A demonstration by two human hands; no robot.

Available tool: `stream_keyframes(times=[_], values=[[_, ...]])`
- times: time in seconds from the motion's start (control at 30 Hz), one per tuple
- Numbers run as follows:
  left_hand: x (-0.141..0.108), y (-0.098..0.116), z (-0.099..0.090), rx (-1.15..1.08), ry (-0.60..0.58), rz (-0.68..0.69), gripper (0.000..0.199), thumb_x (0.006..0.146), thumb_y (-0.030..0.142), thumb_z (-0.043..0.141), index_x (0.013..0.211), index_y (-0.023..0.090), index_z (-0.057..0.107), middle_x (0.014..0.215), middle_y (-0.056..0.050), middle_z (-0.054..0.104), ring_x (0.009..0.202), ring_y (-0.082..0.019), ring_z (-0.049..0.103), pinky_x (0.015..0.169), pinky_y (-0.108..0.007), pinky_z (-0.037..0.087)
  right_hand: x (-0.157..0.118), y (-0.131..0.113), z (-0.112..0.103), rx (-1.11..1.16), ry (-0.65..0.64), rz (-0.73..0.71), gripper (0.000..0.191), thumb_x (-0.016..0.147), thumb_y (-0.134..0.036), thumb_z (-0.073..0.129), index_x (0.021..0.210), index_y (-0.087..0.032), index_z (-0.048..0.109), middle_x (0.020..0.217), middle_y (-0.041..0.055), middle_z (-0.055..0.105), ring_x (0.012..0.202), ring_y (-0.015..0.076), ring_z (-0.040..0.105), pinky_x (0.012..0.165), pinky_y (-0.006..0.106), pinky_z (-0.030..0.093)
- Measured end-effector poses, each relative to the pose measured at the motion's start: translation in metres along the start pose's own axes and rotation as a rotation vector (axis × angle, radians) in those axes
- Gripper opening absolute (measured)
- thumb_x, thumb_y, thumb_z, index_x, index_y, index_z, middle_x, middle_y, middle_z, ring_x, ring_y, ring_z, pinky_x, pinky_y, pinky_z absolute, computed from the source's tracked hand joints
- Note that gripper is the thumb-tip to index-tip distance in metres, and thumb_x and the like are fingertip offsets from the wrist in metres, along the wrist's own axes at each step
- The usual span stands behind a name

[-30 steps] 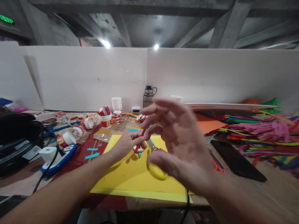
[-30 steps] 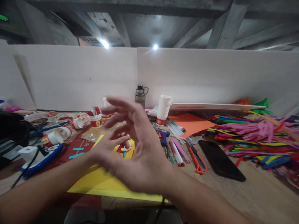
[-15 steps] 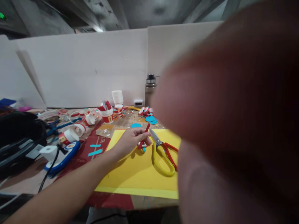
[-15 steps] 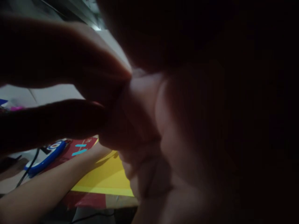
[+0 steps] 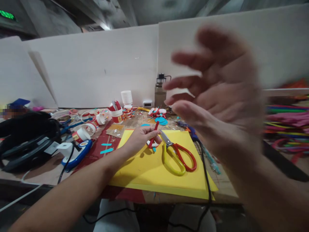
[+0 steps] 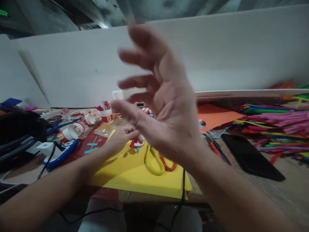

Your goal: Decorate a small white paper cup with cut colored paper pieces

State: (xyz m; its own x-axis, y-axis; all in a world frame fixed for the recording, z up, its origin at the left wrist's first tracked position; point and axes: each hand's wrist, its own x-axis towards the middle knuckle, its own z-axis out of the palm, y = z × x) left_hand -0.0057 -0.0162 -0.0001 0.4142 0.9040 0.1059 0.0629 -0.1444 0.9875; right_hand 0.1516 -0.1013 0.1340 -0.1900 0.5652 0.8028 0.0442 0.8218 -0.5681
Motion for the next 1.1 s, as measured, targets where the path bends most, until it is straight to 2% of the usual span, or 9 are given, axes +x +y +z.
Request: stream_keyframes(times=[0.07,0.13,0.2,0.27,0.33,0.43,0.53,0.77,1.1], values=[[0.001,0.000,-0.001,0.002,-0.003,0.012,0.038,0.079,0.049,0.066,0.084,0.011,0.069,0.076,-0.008,0.072,0.061,-0.013,0.059,0.057,-0.025,0.047,-0.006,0.037,0.000,-0.101,0.138,0.157,0.035,0.083,-0.024,0.066,0.117,-0.027,0.061,0.120,-0.0001,0.065,0.103,0.0178,0.064,0.082,0.031,0.054],[0.001,0.000,0.000,-0.021,-0.012,0.011,0.039,0.079,0.050,0.066,0.085,0.012,0.069,0.075,-0.008,0.072,0.060,-0.013,0.060,0.057,-0.025,0.046,-0.016,0.078,-0.003,-0.205,0.179,0.280,0.028,0.086,-0.034,0.063,0.110,-0.020,0.063,0.108,0.0067,0.067,0.092,0.0184,0.064,0.078,0.033,0.054],[0.000,0.001,0.000,-0.045,-0.034,0.009,0.041,0.078,0.051,0.066,0.088,0.012,0.068,0.075,-0.008,0.072,0.059,-0.013,0.060,0.056,-0.025,0.046,-0.028,0.110,-0.006,-0.285,0.156,0.354,0.025,0.089,-0.038,0.056,0.100,-0.017,0.065,0.099,0.0077,0.066,0.087,0.0179,0.062,0.076,0.034,0.051],[0.000,0.001,0.001,-0.044,-0.052,0.026,0.041,0.078,0.052,0.066,0.085,0.012,0.068,0.074,-0.008,0.072,0.059,-0.013,0.059,0.055,-0.024,0.044,-0.039,0.124,-0.006,-0.338,0.043,0.408,0.028,0.092,-0.041,0.050,0.095,-0.018,0.066,0.088,0.0062,0.065,0.086,0.0190,0.060,0.075,0.034,0.049],[0.000,0.001,0.000,-0.024,-0.062,0.048,0.042,0.078,0.053,0.065,0.081,0.012,0.068,0.073,-0.007,0.071,0.057,-0.012,0.057,0.055,-0.024,0.043,-0.047,0.125,-0.002,-0.363,-0.032,0.428,0.027,0.091,-0.040,0.050,0.091,-0.018,0.066,0.086,0.0054,0.065,0.084,0.0189,0.059,0.074,0.033,0.047],[0.000,0.000,-0.002,0.001,-0.066,0.084,0.044,0.078,0.055,0.064,0.076,0.012,0.068,0.070,-0.007,0.070,0.055,-0.011,0.054,0.055,-0.024,0.042,-0.054,0.118,0.006,-0.387,-0.093,0.446,0.019,0.084,-0.036,0.061,0.085,-0.018,0.065,0.083,0.0037,0.063,0.078,0.0169,0.057,0.069,0.030,0.044],[0.000,0.001,-0.002,0.021,-0.074,0.098,0.046,0.078,0.057,0.063,0.077,0.012,0.069,0.069,-0.007,0.070,0.055,-0.011,0.054,0.055,-0.024,0.041,-0.056,0.117,0.010,-0.383,-0.076,0.449,0.016,0.082,-0.035,0.063,0.081,-0.019,0.064,0.078,0.0019,0.062,0.073,0.0155,0.055,0.066,0.029,0.042],[-0.002,0.005,0.004,0.095,-0.065,0.017,0.046,0.074,0.059,0.065,0.072,0.013,0.069,0.066,-0.006,0.069,0.054,-0.011,0.052,0.055,-0.025,0.042,-0.057,0.123,0.006,-0.348,-0.043,0.404,0.012,0.084,-0.028,0.060,0.078,-0.019,0.065,0.074,0.0015,0.064,0.071,0.0152,0.057,0.066,0.029,0.043],[-0.001,0.001,0.004,0.143,-0.064,0.035,0.046,0.078,0.058,0.062,0.072,0.013,0.069,0.069,-0.007,0.070,0.056,-0.012,0.052,0.057,-0.025,0.040,-0.058,0.124,0.004,-0.328,-0.009,0.411,0.013,0.084,-0.029,0.062,0.075,-0.020,0.066,0.073,0.0013,0.066,0.069,0.0148,0.058,0.065,0.028,0.043]])
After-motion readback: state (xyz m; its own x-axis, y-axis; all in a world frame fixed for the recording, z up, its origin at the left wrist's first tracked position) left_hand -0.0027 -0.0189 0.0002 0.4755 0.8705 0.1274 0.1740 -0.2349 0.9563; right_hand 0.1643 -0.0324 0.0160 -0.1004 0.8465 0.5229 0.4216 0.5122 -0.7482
